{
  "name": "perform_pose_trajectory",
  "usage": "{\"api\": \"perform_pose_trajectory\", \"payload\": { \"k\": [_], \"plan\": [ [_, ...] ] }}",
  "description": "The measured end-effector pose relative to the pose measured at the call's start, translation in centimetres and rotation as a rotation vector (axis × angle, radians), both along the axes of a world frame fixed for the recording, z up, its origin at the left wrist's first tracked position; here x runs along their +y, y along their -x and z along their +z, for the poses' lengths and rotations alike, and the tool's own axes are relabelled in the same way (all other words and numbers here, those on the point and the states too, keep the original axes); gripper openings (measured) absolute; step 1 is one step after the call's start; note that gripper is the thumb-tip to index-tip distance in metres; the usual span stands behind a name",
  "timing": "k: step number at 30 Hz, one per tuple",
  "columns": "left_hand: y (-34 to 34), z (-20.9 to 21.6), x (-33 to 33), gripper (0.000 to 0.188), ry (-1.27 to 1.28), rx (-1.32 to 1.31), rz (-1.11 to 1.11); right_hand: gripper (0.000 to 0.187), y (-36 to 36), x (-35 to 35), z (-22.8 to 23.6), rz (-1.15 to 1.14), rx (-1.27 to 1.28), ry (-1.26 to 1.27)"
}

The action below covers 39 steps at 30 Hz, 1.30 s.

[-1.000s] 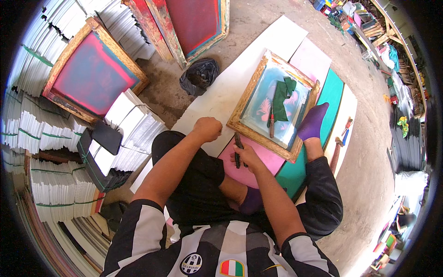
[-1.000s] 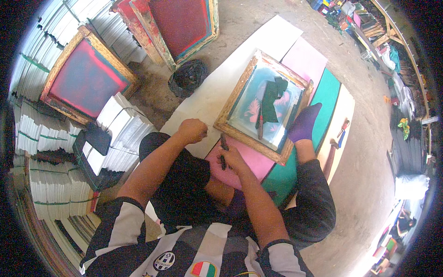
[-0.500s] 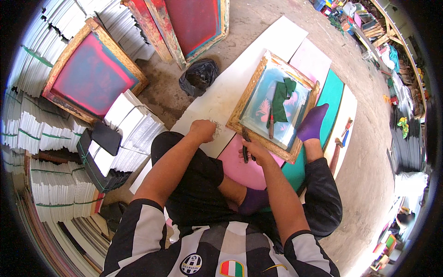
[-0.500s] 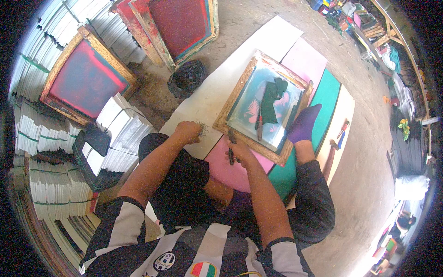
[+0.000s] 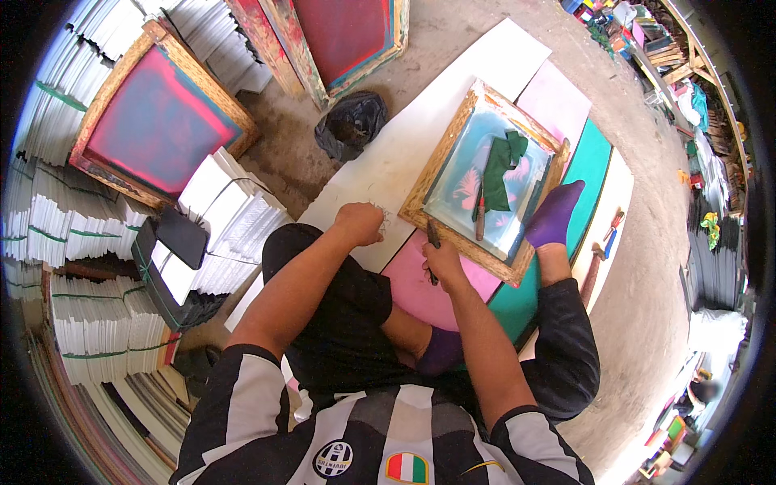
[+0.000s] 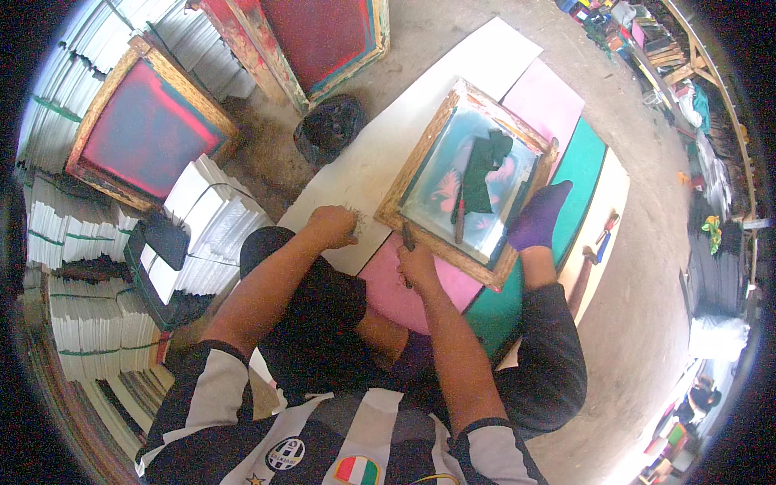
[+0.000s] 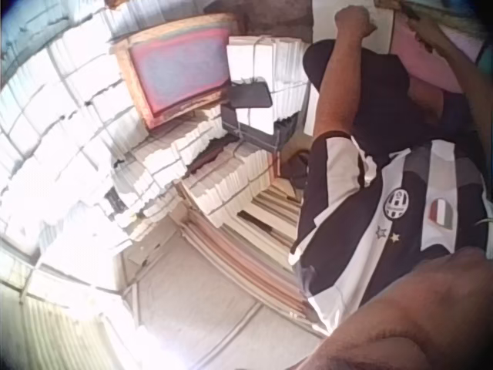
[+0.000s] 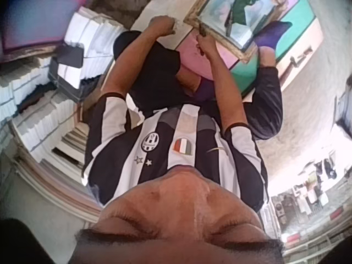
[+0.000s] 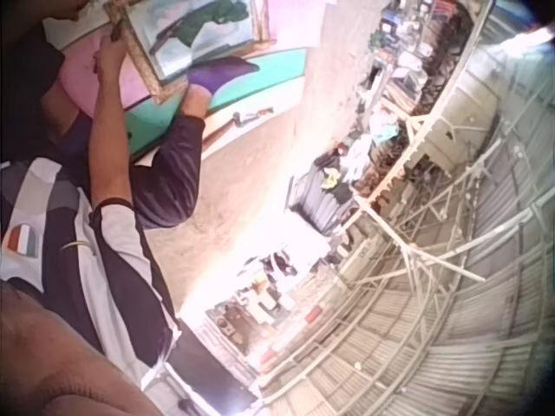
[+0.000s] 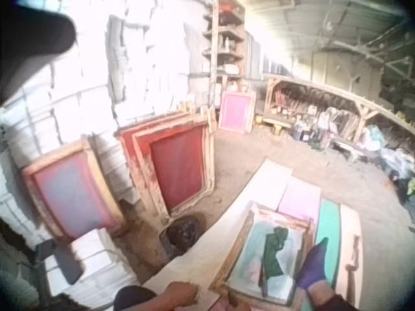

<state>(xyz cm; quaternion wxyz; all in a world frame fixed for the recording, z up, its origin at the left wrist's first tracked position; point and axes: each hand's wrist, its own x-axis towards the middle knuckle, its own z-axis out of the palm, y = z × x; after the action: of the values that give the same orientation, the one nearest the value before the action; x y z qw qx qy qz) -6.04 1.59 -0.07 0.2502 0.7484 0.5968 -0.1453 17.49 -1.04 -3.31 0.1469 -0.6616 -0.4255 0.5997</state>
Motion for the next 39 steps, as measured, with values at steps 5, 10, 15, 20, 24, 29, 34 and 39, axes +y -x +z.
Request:
{"api": "perform_pose_trajectory", "payload": {
  "k": [5, 10, 15, 20, 24, 29, 34, 39],
  "plan": [
    [-0.6, 1.4, 0.5, 0.038, 0.067, -0.003, 0.022, 0.024, 0.3, -0.7, -0.9, -0.006, -0.074, -0.111],
    [-0.7, 1.1, 0.6, 0.038, 0.069, -0.027, 0.013, 0.046, -0.3, -0.9, -4.3, 0.121, -0.283, -0.259],
    [0.7, -0.9, -0.8, 0.039, 0.0, -0.06, 0.005, 0.048, 1.8, -1.5, -1.0, 0.125, -0.42, -0.313],
    [0.1, 0.5, -2.3, 0.037, -0.013, -0.067, 0.025, 0.045, 0.4, -1.6, -2.6, 0.111, -0.347, -0.414],
    [0.1, 0.8, -2.3, 0.032, -0.058, -0.127, -0.014, 0.033, -0.5, -3.0, -5.1, 0.101, -0.274, -0.465],
    [-0.4, -0.2, -1.8, 0.026, -0.214, -0.34, -0.033, 0.027, 0.6, -4.8, -6.2, 0.164, -0.165, -0.414],
    [-0.8, -0.1, -1.3, 0.024, -0.248, -0.268, -0.121, 0.025, 2.1, -4.6, -5.2, 0.191, -0.091, -0.507],
    [-0.5, 0.1, -1.0, 0.02, -0.297, -0.276, -0.107, 0.023, 3.1, -3.6, -0.5, 0.255, -0.018, -0.29]
  ]
}}
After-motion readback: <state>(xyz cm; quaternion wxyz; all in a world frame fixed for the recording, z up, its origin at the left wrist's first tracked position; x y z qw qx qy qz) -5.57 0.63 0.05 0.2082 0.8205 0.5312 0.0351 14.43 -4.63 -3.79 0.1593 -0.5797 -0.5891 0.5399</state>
